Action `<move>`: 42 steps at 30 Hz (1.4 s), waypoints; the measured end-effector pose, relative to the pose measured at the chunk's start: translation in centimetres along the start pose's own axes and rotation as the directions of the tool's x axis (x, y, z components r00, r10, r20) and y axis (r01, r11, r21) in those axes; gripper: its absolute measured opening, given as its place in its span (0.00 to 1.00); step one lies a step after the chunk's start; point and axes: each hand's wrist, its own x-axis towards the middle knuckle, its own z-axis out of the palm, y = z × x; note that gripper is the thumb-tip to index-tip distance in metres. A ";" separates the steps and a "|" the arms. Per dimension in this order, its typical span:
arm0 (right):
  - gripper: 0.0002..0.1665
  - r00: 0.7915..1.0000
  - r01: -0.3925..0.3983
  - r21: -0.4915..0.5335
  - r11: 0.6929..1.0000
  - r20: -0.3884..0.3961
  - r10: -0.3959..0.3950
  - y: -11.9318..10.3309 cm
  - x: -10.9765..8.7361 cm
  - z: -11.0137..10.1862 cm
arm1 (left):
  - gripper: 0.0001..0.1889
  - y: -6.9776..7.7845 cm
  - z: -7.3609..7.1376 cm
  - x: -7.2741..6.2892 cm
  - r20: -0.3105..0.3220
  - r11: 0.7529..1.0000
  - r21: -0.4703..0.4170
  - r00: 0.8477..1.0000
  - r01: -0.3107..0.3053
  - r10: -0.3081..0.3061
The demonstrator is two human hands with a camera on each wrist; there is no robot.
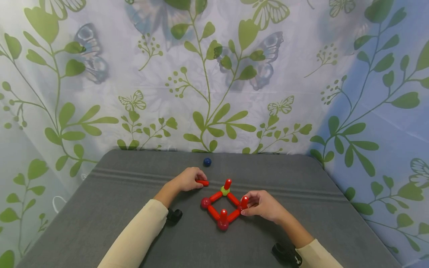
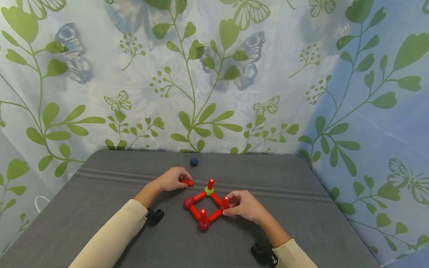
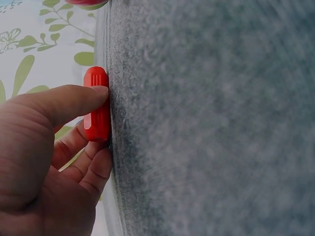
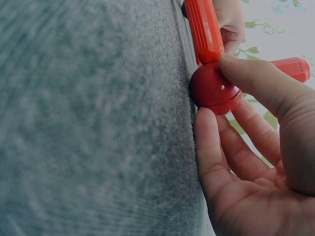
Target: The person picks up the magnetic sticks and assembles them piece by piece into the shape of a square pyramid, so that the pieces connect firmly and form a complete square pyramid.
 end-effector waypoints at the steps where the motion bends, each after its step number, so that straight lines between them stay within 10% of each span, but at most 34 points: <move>1: 0.16 1.000 0.002 -0.004 1.000 0.001 -0.002 0.0 0.0 0.0 | 0.09 0.0 0.0 0.0 0.002 1.000 -0.004 1.000 0.002 -0.002; 25: 0.16 1.000 -0.009 -0.050 0.999 -0.003 0.008 1.0 0.3 -0.1 | 0.12 0.1 -0.3 -1.4 -0.001 0.985 -0.168 1.000 -0.026 0.027; 42: 0.16 1.000 -0.009 -0.041 0.999 -0.003 0.009 1.1 0.4 -0.1 | 0.12 0.7 -0.3 -2.9 -0.024 0.896 -0.433 0.995 -0.099 0.098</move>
